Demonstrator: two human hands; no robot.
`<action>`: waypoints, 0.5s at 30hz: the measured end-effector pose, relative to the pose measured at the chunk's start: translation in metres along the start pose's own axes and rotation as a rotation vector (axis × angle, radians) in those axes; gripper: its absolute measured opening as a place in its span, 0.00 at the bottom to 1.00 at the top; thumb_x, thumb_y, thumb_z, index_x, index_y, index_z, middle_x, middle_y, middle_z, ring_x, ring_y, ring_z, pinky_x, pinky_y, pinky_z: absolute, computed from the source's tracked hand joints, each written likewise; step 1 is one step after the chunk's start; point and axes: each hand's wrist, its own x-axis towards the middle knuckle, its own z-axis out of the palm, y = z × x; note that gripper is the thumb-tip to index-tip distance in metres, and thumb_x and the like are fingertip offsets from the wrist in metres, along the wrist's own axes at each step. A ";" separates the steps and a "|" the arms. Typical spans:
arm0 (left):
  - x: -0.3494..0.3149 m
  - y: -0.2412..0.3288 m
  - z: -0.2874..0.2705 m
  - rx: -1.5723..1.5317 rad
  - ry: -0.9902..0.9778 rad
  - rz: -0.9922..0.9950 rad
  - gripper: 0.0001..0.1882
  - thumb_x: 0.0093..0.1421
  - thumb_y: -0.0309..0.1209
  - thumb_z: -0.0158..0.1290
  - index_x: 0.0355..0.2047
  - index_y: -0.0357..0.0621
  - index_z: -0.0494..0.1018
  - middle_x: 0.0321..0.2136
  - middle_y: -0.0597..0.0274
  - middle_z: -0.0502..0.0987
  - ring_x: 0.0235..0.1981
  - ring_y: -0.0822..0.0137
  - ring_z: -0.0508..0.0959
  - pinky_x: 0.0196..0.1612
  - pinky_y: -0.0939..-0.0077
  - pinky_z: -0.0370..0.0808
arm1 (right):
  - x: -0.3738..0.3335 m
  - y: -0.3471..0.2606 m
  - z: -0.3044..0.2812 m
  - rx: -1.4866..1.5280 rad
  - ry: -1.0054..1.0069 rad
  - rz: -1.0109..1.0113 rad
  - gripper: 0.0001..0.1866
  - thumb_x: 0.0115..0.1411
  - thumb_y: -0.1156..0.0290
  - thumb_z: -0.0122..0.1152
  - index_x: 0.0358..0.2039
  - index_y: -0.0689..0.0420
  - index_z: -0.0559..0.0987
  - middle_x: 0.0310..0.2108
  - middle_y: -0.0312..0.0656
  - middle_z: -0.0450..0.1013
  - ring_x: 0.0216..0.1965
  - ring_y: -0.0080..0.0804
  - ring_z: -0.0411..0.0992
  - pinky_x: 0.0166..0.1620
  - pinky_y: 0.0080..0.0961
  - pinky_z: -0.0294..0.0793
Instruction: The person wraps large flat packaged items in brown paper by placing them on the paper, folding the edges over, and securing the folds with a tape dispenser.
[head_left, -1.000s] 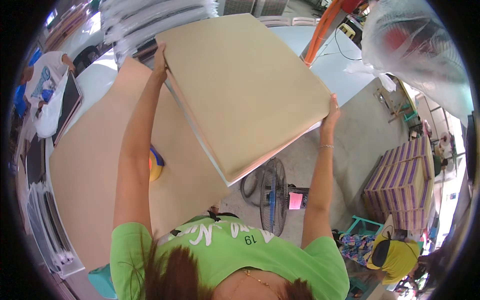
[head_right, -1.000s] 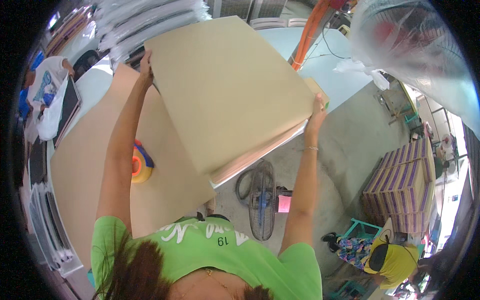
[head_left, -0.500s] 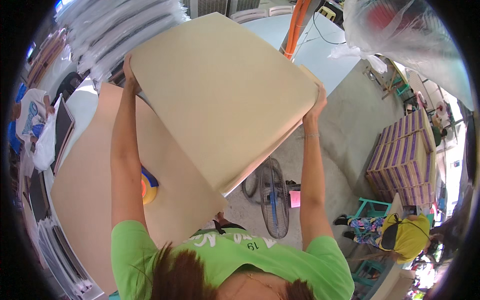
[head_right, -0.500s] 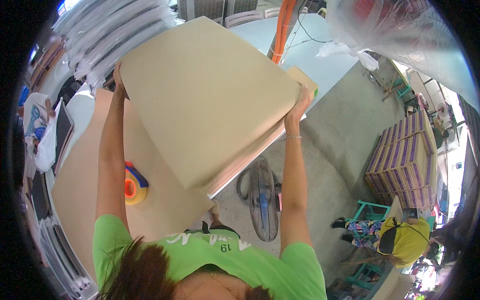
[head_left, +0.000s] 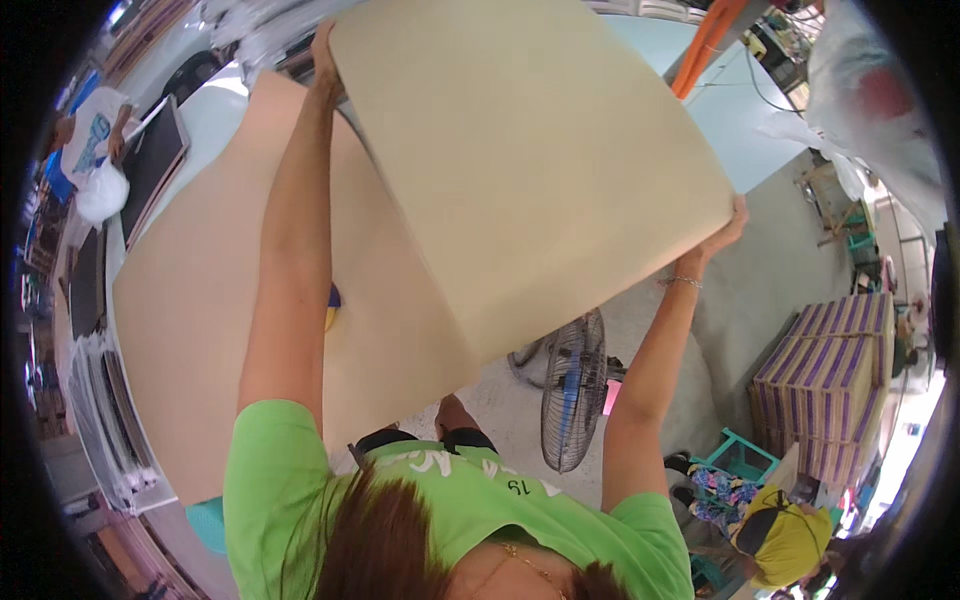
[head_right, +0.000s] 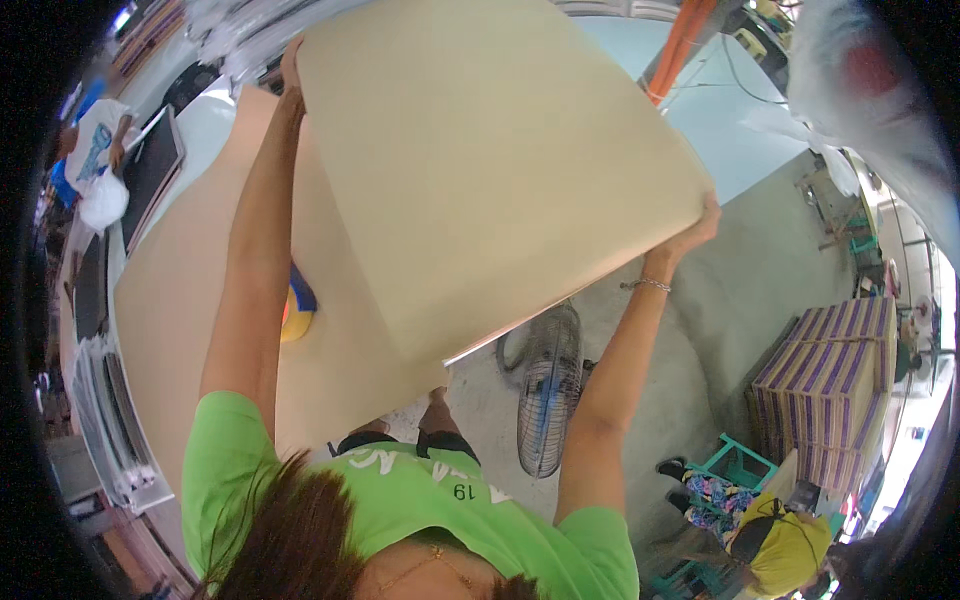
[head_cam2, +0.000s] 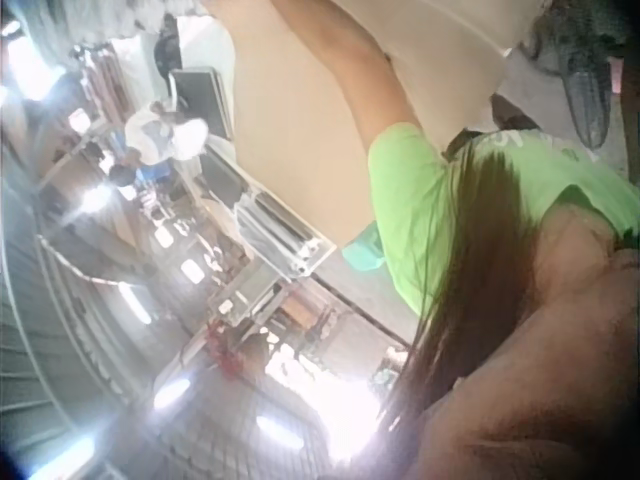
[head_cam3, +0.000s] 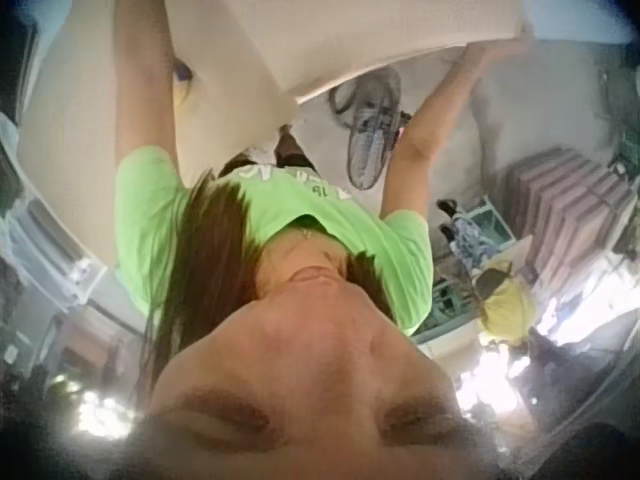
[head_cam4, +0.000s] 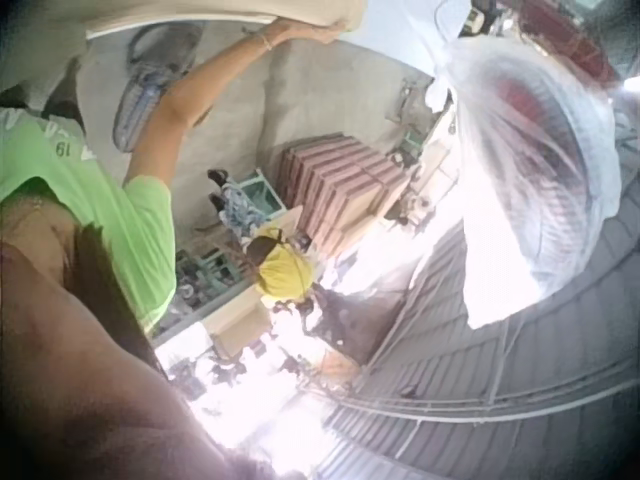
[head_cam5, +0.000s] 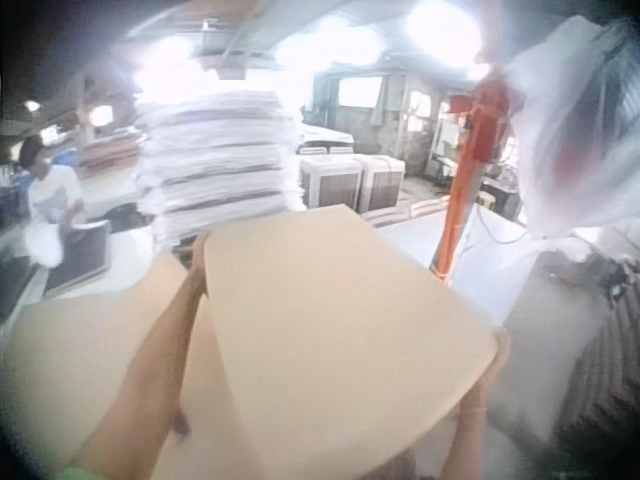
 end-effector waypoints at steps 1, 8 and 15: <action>-0.007 0.002 -0.003 0.008 0.005 0.000 0.22 0.66 0.45 0.41 0.48 0.41 0.70 0.39 0.61 0.76 0.38 0.66 0.77 0.42 0.70 0.77 | -0.007 -0.006 0.005 0.025 0.028 0.044 0.21 0.67 0.61 0.40 0.36 0.67 0.75 0.33 0.39 0.73 0.33 0.25 0.71 0.38 0.25 0.73; -0.017 0.012 0.006 -0.490 -0.115 -0.228 0.29 0.66 0.52 0.37 0.52 0.40 0.68 0.43 0.57 0.75 0.42 0.62 0.76 0.46 0.67 0.75 | 0.009 0.015 -0.004 0.402 -0.049 0.228 0.19 0.68 0.62 0.37 0.32 0.62 0.72 0.31 0.39 0.70 0.33 0.27 0.70 0.36 0.26 0.72; -0.197 0.047 0.096 -0.361 0.090 -0.086 0.39 0.67 0.57 0.32 0.65 0.36 0.50 0.62 0.51 0.57 0.63 0.62 0.58 0.65 0.69 0.55 | 0.026 0.038 -0.024 0.194 -0.008 0.066 0.19 0.67 0.59 0.38 0.37 0.62 0.70 0.37 0.42 0.70 0.39 0.30 0.70 0.42 0.31 0.74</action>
